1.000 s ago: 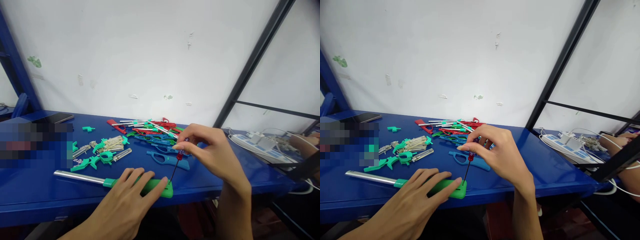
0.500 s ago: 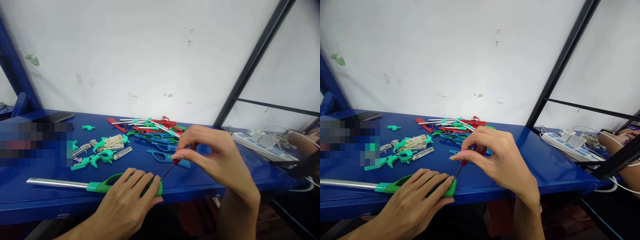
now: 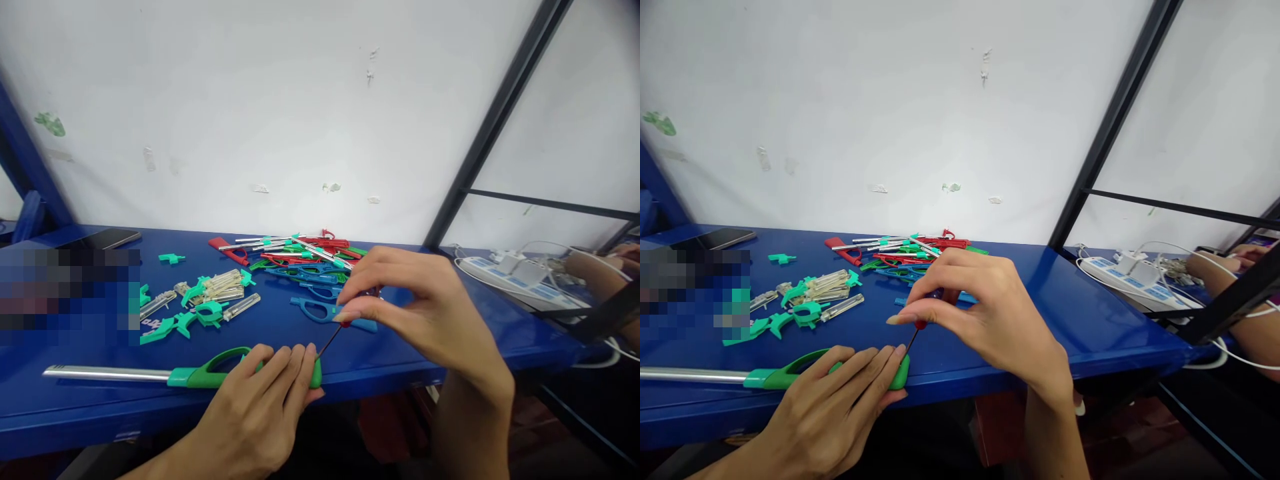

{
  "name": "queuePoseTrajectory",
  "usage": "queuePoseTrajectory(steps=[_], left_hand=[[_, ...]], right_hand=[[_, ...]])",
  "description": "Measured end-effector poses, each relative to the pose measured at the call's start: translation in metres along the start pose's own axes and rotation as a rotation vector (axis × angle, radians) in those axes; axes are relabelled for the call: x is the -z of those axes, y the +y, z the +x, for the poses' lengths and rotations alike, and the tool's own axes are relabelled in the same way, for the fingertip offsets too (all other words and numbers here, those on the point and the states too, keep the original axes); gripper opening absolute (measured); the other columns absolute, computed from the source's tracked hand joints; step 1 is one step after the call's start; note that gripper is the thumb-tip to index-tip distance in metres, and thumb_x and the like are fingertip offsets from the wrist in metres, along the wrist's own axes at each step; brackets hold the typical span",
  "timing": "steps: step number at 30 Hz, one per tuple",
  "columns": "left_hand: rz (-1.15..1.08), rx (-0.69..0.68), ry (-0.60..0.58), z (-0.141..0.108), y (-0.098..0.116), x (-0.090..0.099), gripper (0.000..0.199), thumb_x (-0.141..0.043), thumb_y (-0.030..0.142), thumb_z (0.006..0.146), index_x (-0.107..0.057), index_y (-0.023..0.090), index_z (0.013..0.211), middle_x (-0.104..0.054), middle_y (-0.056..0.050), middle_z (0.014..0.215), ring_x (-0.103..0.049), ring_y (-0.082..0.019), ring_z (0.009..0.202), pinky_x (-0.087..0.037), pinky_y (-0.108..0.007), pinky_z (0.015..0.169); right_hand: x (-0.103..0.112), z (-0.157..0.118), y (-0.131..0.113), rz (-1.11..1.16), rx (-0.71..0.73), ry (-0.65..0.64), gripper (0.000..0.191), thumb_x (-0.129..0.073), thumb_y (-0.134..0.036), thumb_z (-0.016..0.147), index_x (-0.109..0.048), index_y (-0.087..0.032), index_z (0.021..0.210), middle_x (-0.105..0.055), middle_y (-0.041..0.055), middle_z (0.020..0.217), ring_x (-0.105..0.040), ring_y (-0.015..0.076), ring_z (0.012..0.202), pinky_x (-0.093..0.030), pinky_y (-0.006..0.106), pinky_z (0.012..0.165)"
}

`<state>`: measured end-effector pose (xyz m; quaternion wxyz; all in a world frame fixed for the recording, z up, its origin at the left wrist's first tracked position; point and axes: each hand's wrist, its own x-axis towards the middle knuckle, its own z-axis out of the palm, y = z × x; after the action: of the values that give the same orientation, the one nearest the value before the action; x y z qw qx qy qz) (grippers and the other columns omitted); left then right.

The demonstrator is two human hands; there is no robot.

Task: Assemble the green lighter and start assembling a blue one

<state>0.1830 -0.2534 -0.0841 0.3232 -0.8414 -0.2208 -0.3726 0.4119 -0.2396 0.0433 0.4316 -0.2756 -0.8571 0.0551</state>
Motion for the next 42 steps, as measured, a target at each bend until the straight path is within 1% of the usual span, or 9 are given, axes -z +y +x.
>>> queuePoseTrajectory(steps=[2,7,12,20,23,27,34,38,42], left_hand=[[-0.018,0.025,-0.018,-0.002,0.0,-0.002,0.023,-0.055,0.012,0.112,-0.073,0.003,0.123,-0.085,-0.011,0.104,-0.077,-0.023,0.091,-0.051,-0.042,0.084],[-0.122,0.131,-0.028,-0.007,-0.001,-0.003,0.024,-0.055,0.013,0.11,-0.07,0.007,0.128,-0.082,-0.011,0.11,-0.075,-0.026,0.094,-0.052,-0.045,0.092],[-0.259,0.161,-0.113,0.004,-0.009,0.009,0.026,-0.047,0.011,0.11,-0.066,0.011,0.128,-0.079,-0.01,0.107,-0.072,-0.026,0.097,-0.054,-0.043,0.092],[-0.388,0.235,-0.368,0.012,-0.017,0.027,0.039,-0.04,0.002,0.103,-0.063,0.019,0.13,-0.069,-0.007,0.104,-0.065,-0.023,0.092,-0.056,-0.039,0.084],[-0.381,0.229,-0.384,0.009,-0.019,0.025,0.038,-0.042,0.003,0.104,-0.061,0.019,0.133,-0.069,-0.007,0.106,-0.065,-0.024,0.095,-0.056,-0.04,0.088],[-0.378,0.232,-0.375,0.006,-0.02,0.02,0.038,-0.043,0.003,0.105,-0.06,0.02,0.134,-0.069,-0.006,0.106,-0.064,-0.024,0.092,-0.055,-0.04,0.085],[-0.406,0.24,-0.369,0.007,-0.02,0.019,0.035,-0.045,0.004,0.106,-0.059,0.02,0.134,-0.069,-0.006,0.106,-0.064,-0.024,0.093,-0.055,-0.041,0.084],[-0.405,0.222,-0.396,0.006,-0.021,0.02,0.04,-0.042,0.002,0.106,-0.057,0.019,0.139,-0.068,-0.007,0.109,-0.063,-0.025,0.095,-0.056,-0.041,0.085],[-0.41,0.226,-0.432,0.005,-0.02,0.02,0.04,-0.041,0.001,0.105,-0.057,0.019,0.136,-0.067,-0.008,0.109,-0.063,-0.026,0.094,-0.057,-0.041,0.083]], right_hand=[[0.003,-0.001,0.001,0.047,-0.001,-0.046,0.004,-0.082,-0.027,0.098,-0.085,-0.025,0.095,-0.083,0.0008,0.09,-0.075,0.017,0.082,-0.06,0.029,0.079],[0.005,-0.003,0.004,0.164,-0.025,-0.21,0.025,-0.061,-0.019,0.11,-0.078,-0.025,0.127,-0.084,0.0029,0.11,-0.078,0.0154,0.086,-0.063,0.03,0.086],[-0.011,0.005,0.006,0.221,0.021,-0.146,0.019,-0.062,-0.014,0.108,-0.078,-0.023,0.112,-0.083,0.0004,0.108,-0.074,0.0123,0.082,-0.061,0.027,0.082],[-0.037,0.017,0.009,0.062,0.039,-0.018,0.008,-0.079,-0.031,0.101,-0.077,-0.024,0.097,-0.079,-0.0014,0.094,-0.067,0.0142,0.079,-0.055,0.028,0.08],[-0.033,0.014,0.009,0.057,0.026,-0.029,0.011,-0.074,-0.032,0.105,-0.079,-0.025,0.112,-0.082,0.0019,0.111,-0.073,0.0174,0.094,-0.058,0.031,0.09],[-0.03,0.011,0.01,0.321,0.067,-0.167,0.04,-0.051,-0.015,0.112,-0.069,-0.029,0.146,-0.078,0.0028,0.138,-0.071,0.0195,0.13,-0.061,0.034,0.103],[-0.035,0.014,0.006,0.331,-0.138,0.017,0.011,-0.081,-0.018,0.097,-0.088,-0.025,0.101,-0.087,-0.0029,0.095,-0.08,0.0152,0.077,-0.066,0.026,0.077],[-0.026,0.01,0.004,0.092,-0.167,0.122,0.006,-0.089,-0.023,0.091,-0.09,-0.028,0.095,-0.088,-0.0022,0.095,-0.083,0.0197,0.085,-0.066,0.029,0.083],[-0.013,0.003,0.002,0.12,-0.075,-0.039,0.029,-0.071,-0.015,0.104,-0.084,-0.029,0.125,-0.085,-0.0005,0.124,-0.08,0.0209,0.118,-0.063,0.033,0.105]])
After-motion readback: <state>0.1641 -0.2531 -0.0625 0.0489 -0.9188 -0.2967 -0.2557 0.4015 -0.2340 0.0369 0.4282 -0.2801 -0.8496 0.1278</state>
